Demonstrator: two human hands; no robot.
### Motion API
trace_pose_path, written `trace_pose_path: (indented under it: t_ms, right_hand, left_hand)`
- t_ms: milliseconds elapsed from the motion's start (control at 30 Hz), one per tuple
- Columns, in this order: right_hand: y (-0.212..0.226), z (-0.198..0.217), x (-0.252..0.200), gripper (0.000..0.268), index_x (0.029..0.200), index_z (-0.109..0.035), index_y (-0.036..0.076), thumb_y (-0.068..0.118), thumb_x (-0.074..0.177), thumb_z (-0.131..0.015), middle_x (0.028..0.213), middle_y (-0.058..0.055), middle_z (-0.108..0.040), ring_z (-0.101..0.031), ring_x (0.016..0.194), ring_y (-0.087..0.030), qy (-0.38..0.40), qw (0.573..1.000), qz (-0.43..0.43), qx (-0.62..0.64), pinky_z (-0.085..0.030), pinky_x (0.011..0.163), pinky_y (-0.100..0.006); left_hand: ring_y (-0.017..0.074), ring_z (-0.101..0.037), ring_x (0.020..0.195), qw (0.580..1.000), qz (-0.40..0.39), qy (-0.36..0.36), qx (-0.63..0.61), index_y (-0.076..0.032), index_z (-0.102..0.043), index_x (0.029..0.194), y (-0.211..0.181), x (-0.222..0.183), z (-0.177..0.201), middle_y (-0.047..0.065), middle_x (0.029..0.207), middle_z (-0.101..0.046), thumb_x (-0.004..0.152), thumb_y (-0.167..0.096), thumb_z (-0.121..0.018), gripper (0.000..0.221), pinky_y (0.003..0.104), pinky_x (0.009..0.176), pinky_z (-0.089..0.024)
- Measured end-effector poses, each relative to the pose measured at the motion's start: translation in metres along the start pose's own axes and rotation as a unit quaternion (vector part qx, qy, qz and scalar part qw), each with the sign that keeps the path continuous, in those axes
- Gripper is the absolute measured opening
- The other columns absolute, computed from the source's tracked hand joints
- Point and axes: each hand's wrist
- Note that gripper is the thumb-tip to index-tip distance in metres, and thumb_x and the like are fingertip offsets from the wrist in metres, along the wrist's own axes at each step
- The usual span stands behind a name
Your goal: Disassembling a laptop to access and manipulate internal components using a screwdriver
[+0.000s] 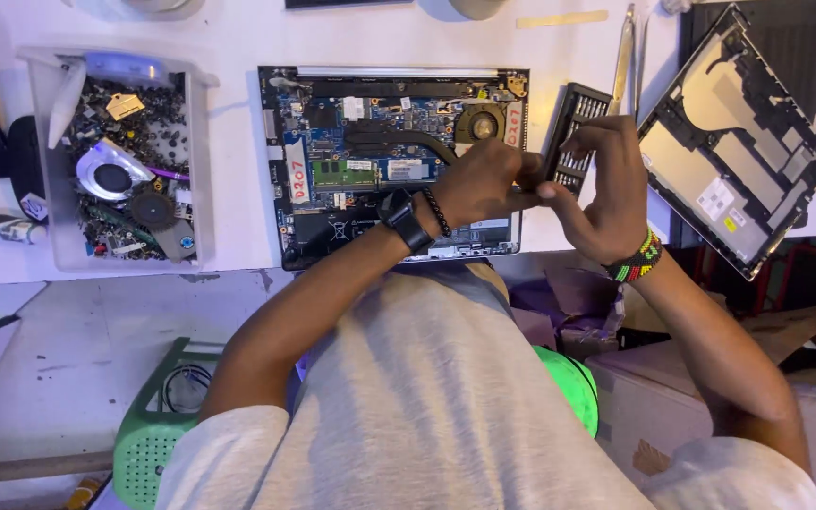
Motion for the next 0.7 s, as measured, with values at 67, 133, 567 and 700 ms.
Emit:
trace_pose_path:
  t_ms: [67, 133, 567, 700]
  right_hand:
    - [-0.007, -0.002, -0.015, 0.033, 0.104, -0.061, -0.006, 0.018, 0.098, -0.082, 0.097, -0.017, -0.051, -0.059, 0.077, -0.04, 0.006, 0.999, -0.029, -0.044, -0.046, 0.066, -0.051]
    - [-0.009, -0.007, -0.028, 0.028, 0.103, -0.065, -0.005, 0.013, 0.095, -0.084, 0.096, -0.017, -0.057, -0.062, 0.077, -0.041, -0.016, 0.999, -0.039, -0.024, -0.048, 0.065, -0.047]
    - [-0.006, -0.032, -0.049, 0.036, 0.127, -0.057, -0.012, -0.003, 0.096, -0.073, 0.113, -0.023, -0.058, -0.069, 0.1, -0.041, -0.081, 0.975, -0.129, 0.16, -0.06, 0.078, -0.048]
    - [-0.016, -0.041, -0.054, 0.013, 0.113, -0.059, -0.015, -0.012, 0.1, -0.062, 0.1, -0.02, -0.056, -0.072, 0.073, -0.033, -0.092, 0.974, -0.119, 0.168, -0.059, 0.062, -0.043]
  left_hand:
    - [0.0429, -0.069, 0.076, 0.998, -0.035, -0.016, 0.043, -0.011, -0.062, 0.088, 0.01, 0.001, 0.0, 0.014, 0.073, -0.069, 0.097, -0.06, -0.059, 0.05, 0.049, 0.066, -0.054]
    - [0.0451, -0.069, 0.082, 0.997, -0.035, -0.013, 0.064, -0.009, -0.061, 0.098, 0.005, 0.001, -0.004, 0.016, 0.08, -0.068, 0.092, -0.052, -0.069, 0.044, 0.052, 0.068, -0.055]
    - [0.0409, -0.071, 0.078, 0.997, 0.009, 0.026, 0.076, -0.013, -0.069, 0.095, 0.04, -0.004, -0.01, 0.008, 0.075, -0.074, 0.078, -0.034, -0.087, 0.032, 0.05, 0.066, -0.056]
    - [0.0428, -0.07, 0.081, 0.991, 0.013, 0.014, 0.13, -0.009, -0.065, 0.101, 0.031, -0.01, -0.009, 0.013, 0.079, -0.072, 0.074, -0.037, -0.089, 0.045, 0.053, 0.069, -0.055]
Point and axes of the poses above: each hand's wrist, its own x-axis towards the middle knuckle, its own z-axis out of the back of the hand, y = z × x
